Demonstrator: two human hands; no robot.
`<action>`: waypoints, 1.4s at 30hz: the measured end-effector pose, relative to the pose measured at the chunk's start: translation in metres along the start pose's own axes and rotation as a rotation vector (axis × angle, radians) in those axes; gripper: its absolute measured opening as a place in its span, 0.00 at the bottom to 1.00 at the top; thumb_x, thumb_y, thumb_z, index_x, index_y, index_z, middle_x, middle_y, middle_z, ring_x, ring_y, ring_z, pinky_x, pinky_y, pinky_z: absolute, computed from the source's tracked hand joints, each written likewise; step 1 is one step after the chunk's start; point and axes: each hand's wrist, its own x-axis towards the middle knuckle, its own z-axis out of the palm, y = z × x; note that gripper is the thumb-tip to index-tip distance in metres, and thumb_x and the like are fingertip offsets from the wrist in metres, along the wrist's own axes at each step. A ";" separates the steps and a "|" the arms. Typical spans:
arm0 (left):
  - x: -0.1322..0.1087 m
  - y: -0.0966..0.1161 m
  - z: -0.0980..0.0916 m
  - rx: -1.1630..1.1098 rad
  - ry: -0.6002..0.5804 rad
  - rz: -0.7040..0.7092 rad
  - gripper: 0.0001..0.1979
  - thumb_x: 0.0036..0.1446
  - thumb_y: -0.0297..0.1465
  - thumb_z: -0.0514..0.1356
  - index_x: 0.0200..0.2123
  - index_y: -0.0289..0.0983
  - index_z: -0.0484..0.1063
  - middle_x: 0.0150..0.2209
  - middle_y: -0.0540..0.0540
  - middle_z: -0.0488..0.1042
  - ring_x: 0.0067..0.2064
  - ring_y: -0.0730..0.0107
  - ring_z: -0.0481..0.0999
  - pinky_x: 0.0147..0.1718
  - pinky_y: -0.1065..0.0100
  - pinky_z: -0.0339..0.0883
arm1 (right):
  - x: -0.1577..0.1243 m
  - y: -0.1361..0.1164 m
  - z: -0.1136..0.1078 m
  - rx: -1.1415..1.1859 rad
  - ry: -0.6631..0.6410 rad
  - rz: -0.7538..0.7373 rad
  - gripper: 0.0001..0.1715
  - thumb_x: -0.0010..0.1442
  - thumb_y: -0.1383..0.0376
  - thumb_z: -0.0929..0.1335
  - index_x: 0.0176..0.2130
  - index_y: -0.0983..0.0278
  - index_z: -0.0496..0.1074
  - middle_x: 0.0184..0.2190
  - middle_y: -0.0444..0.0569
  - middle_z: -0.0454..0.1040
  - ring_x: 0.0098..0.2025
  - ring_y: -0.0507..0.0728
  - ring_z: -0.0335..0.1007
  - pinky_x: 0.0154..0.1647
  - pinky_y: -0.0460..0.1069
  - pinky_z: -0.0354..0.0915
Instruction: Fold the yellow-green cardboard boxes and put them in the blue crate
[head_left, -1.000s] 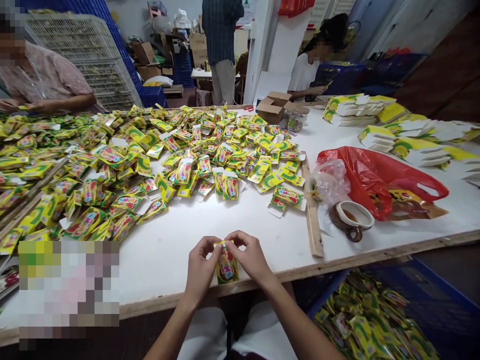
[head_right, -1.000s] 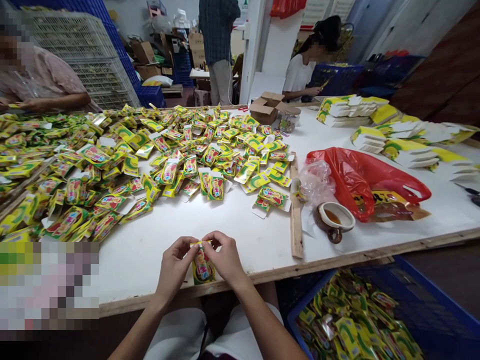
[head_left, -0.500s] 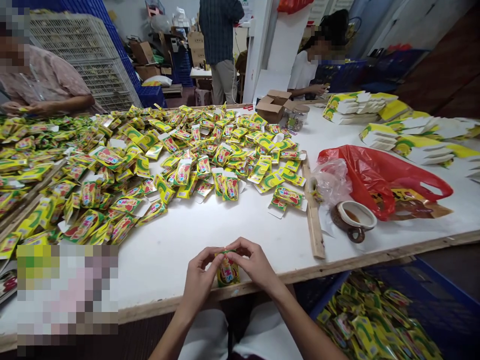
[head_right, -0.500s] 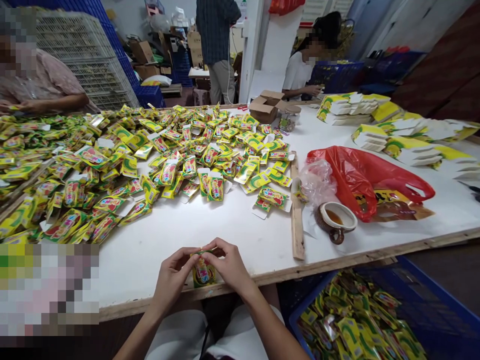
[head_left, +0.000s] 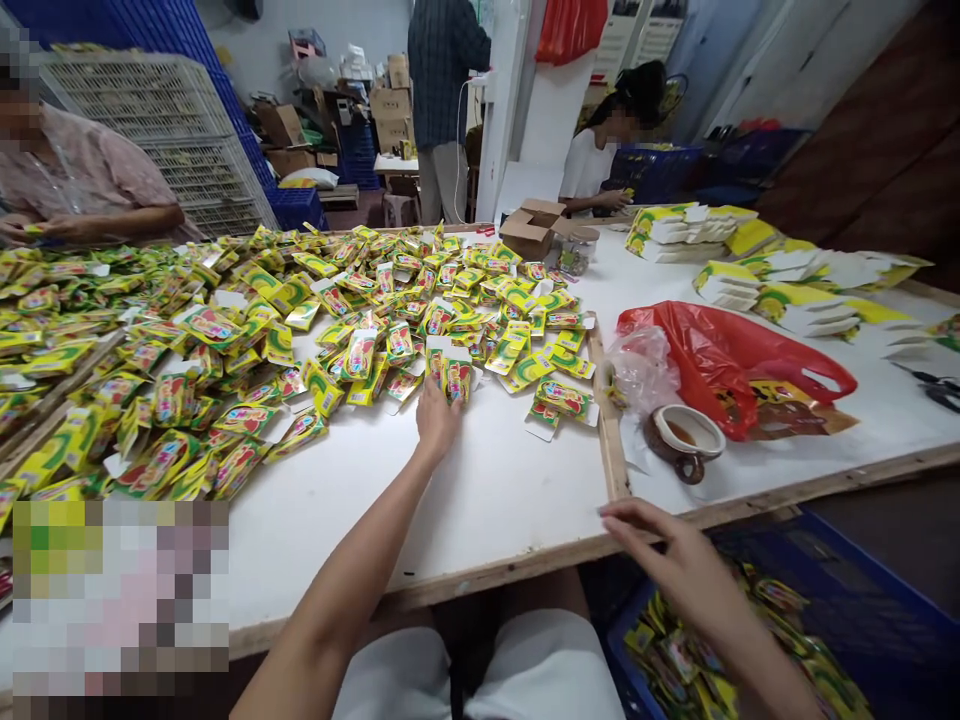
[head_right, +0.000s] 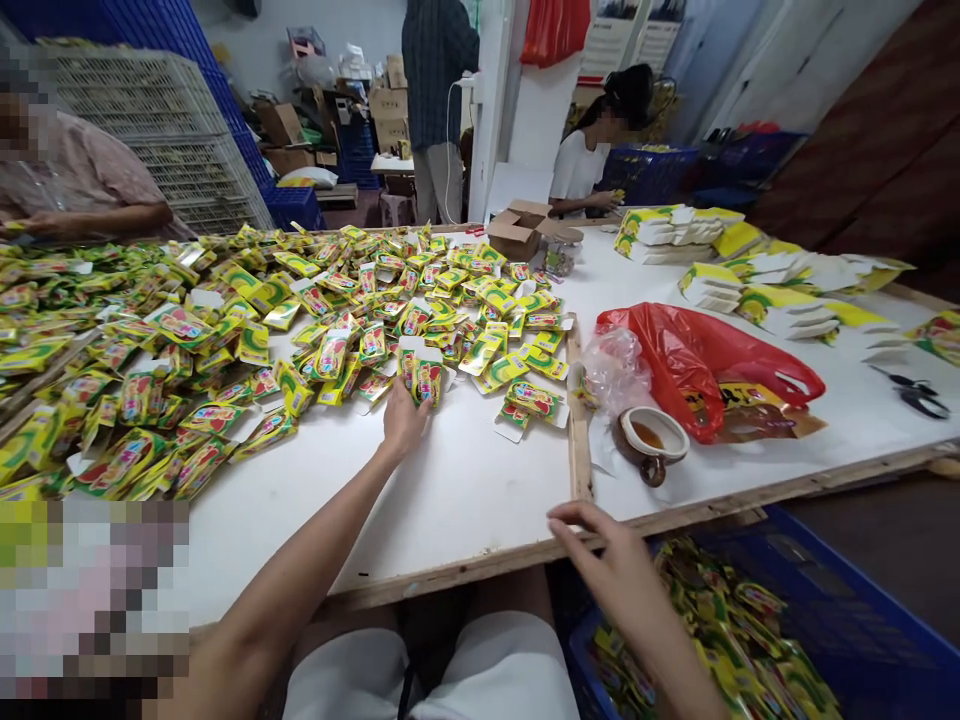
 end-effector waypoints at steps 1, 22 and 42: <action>-0.001 -0.001 0.001 -0.009 -0.012 -0.006 0.26 0.49 0.28 0.62 0.50 0.35 0.57 0.44 0.36 0.72 0.46 0.53 0.72 0.42 0.59 0.62 | 0.004 -0.006 0.018 0.083 -0.026 -0.016 0.16 0.56 0.52 0.66 0.34 0.61 0.74 0.34 0.50 0.78 0.39 0.61 0.73 0.41 0.52 0.67; -0.155 -0.017 -0.077 -0.341 -0.370 -0.072 0.11 0.58 0.33 0.56 0.44 0.38 0.68 0.42 0.44 0.74 0.41 0.64 0.74 0.41 0.66 0.68 | 0.028 -0.059 0.158 0.629 -0.262 -0.191 0.06 0.60 0.63 0.66 0.38 0.62 0.70 0.34 0.47 0.76 0.38 0.56 0.73 0.41 0.49 0.67; -0.160 -0.010 -0.079 -0.318 -0.170 -0.084 0.09 0.57 0.35 0.58 0.39 0.37 0.73 0.38 0.45 0.77 0.41 0.64 0.75 0.41 0.66 0.68 | 0.031 -0.077 0.157 0.476 -0.180 -0.285 0.06 0.58 0.65 0.67 0.33 0.63 0.74 0.29 0.47 0.76 0.32 0.55 0.70 0.36 0.48 0.66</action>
